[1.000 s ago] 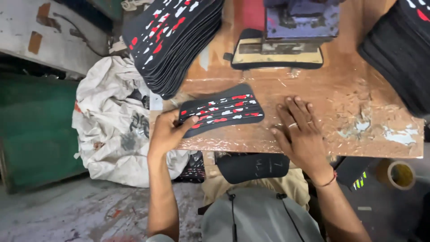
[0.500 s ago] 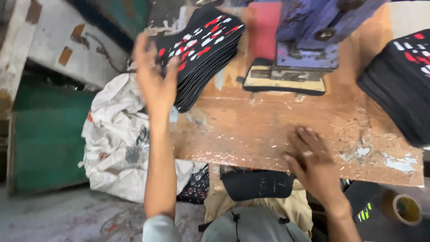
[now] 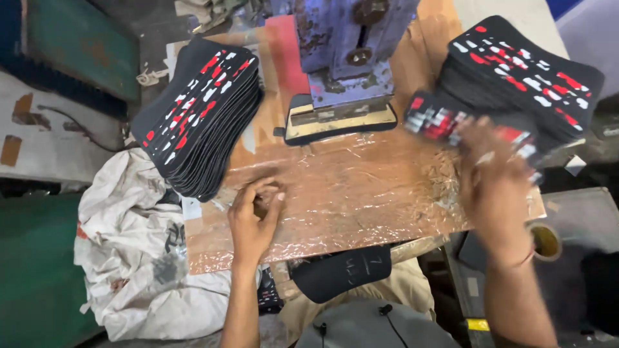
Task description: Sorting and stacking printed fabric pieces on a workbench in a production facility.
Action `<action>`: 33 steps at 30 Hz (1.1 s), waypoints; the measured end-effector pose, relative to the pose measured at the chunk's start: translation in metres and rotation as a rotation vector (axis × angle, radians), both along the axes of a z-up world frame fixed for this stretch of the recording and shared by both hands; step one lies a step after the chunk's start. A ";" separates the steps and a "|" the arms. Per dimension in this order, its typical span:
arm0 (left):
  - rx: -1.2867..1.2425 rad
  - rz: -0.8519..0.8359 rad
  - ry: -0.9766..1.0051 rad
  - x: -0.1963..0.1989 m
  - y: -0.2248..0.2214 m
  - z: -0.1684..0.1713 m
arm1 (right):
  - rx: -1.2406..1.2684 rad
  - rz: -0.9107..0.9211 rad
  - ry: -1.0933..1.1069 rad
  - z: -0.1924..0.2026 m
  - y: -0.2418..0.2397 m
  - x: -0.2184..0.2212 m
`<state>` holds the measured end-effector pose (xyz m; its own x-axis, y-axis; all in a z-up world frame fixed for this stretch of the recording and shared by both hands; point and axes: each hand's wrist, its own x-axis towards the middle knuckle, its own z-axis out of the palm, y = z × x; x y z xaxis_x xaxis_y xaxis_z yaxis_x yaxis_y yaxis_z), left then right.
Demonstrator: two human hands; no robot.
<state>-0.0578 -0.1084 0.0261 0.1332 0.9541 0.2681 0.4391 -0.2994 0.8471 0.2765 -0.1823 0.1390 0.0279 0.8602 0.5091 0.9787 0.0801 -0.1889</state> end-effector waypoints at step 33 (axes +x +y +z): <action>-0.667 -0.199 -0.205 -0.071 0.011 -0.004 | -0.235 0.132 -0.039 -0.115 -0.029 -0.056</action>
